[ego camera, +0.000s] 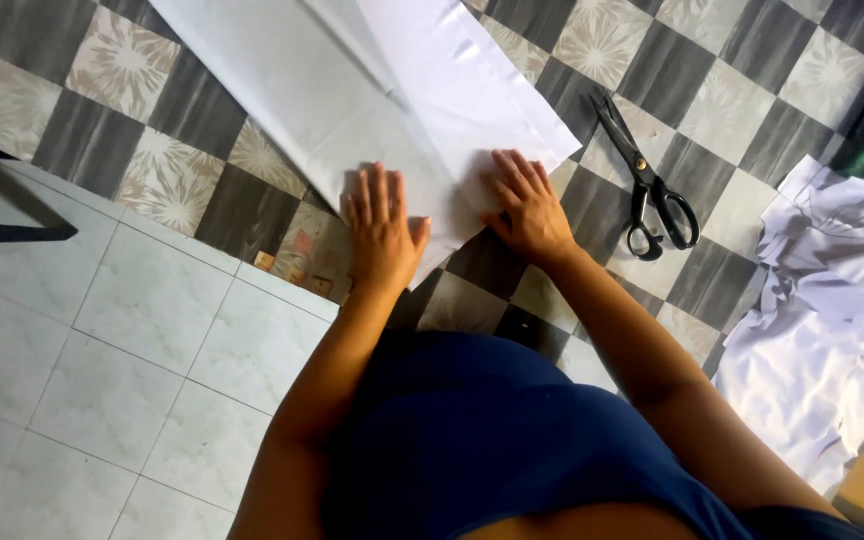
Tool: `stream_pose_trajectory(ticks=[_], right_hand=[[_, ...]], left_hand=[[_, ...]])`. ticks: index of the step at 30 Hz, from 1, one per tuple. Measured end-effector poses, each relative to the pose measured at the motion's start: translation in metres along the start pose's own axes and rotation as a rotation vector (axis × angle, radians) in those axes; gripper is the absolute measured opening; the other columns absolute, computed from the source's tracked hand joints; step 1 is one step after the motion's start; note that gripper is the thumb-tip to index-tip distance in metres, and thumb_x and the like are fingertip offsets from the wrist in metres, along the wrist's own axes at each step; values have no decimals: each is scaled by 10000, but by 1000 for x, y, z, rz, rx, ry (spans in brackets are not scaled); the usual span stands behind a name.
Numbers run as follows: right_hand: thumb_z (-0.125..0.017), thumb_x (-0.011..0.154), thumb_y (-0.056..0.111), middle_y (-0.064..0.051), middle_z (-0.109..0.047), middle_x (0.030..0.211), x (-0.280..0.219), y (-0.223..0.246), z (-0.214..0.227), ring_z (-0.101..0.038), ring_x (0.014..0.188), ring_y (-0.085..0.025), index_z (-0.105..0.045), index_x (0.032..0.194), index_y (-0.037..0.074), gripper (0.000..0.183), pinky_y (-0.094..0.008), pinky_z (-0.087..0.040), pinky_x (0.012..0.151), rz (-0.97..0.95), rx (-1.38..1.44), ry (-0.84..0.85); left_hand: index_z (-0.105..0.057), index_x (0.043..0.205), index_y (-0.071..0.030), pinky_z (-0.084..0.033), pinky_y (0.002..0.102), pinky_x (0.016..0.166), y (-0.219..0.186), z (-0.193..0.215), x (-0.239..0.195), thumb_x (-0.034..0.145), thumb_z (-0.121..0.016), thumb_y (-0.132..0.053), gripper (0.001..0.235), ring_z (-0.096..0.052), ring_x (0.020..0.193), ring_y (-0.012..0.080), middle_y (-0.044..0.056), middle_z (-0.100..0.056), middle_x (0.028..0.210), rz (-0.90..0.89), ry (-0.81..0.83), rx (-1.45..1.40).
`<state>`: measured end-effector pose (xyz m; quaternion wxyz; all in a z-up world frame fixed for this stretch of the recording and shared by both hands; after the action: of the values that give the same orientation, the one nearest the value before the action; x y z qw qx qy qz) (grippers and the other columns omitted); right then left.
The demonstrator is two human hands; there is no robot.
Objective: Cutting fabric pieces using scissors on a cutting table
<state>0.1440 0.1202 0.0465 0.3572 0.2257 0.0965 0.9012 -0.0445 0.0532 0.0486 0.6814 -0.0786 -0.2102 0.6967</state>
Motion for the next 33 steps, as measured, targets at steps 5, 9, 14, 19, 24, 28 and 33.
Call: stream_pose_trajectory(ticks=[5, 9, 14, 19, 24, 28, 33], right_hand=[[-538, 926, 435, -130, -394, 1480, 8, -19, -14, -354, 1356, -362, -490, 1380, 118, 555, -545, -306, 1045, -51, -94, 106], [-532, 936, 410, -134, -365, 1494, 50, -32, -26, -304, 1373, -380, -445, 1419, 127, 566, -572, -285, 1046, -31, -76, 138], [-479, 925, 522, -61, -277, 1548, 106, -36, -37, -207, 1424, -323, -345, 1474, 186, 658, -552, -215, 1110, -59, -116, 267], [-408, 898, 604, -49, -228, 1566, 106, -56, -52, -161, 1441, -319, -293, 1491, 194, 730, -544, -165, 1126, -104, -126, 329], [-386, 894, 622, -33, -235, 1564, 106, -59, -53, -157, 1446, -295, -286, 1492, 215, 731, -522, -136, 1135, -130, -151, 326], [-456, 875, 589, -61, -216, 1562, 102, -61, -49, -157, 1439, -332, -302, 1476, 161, 753, -550, -128, 1133, -136, -121, 313], [-508, 885, 503, -83, -168, 1570, 96, -65, -43, -112, 1446, -366, -290, 1472, 120, 734, -618, -97, 1125, -208, -75, 320]], left_hand=[[-359, 1417, 31, -322, 585, 1034, 6, 21, 6, 872, -624, -345, 714, -317, 1340, 458, 279, -325, 1457, 10, -16, 70], [-347, 1426, 5, -344, 627, 1004, 50, 11, 38, 818, -673, -388, 793, -314, 1340, 467, 270, -314, 1462, 41, -72, 115], [-378, 1430, -15, -302, 626, 1030, 100, 23, 78, 841, -667, -379, 750, -269, 1373, 425, 237, -288, 1492, 57, -87, 218], [-369, 1419, 22, -250, 629, 1051, 129, 13, 84, 800, -673, -423, 821, -277, 1363, 444, 275, -329, 1459, 190, -63, 240], [-445, 1389, -9, -292, 661, 1006, 141, 10, 179, 805, -720, -294, 706, -301, 1344, 455, 251, -319, 1465, 74, -160, 180], [-672, 1137, -71, -366, 571, 961, 192, -11, 276, 793, -757, -158, 365, -413, 1226, 419, 155, -476, 1333, -55, -352, 109], [-730, 876, -142, -426, 440, 726, 209, -5, 334, 697, -813, -103, 201, -507, 927, 293, 20, -615, 1044, -145, -479, 17]])
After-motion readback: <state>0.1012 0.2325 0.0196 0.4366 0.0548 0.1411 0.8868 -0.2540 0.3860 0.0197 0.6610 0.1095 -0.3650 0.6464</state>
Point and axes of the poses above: each hand's wrist, its own x-axis towards the middle knuckle, its own z-axis out of the back of the hand, y = z × x, the point moved 5 cm from there along x, towards the middle knuckle
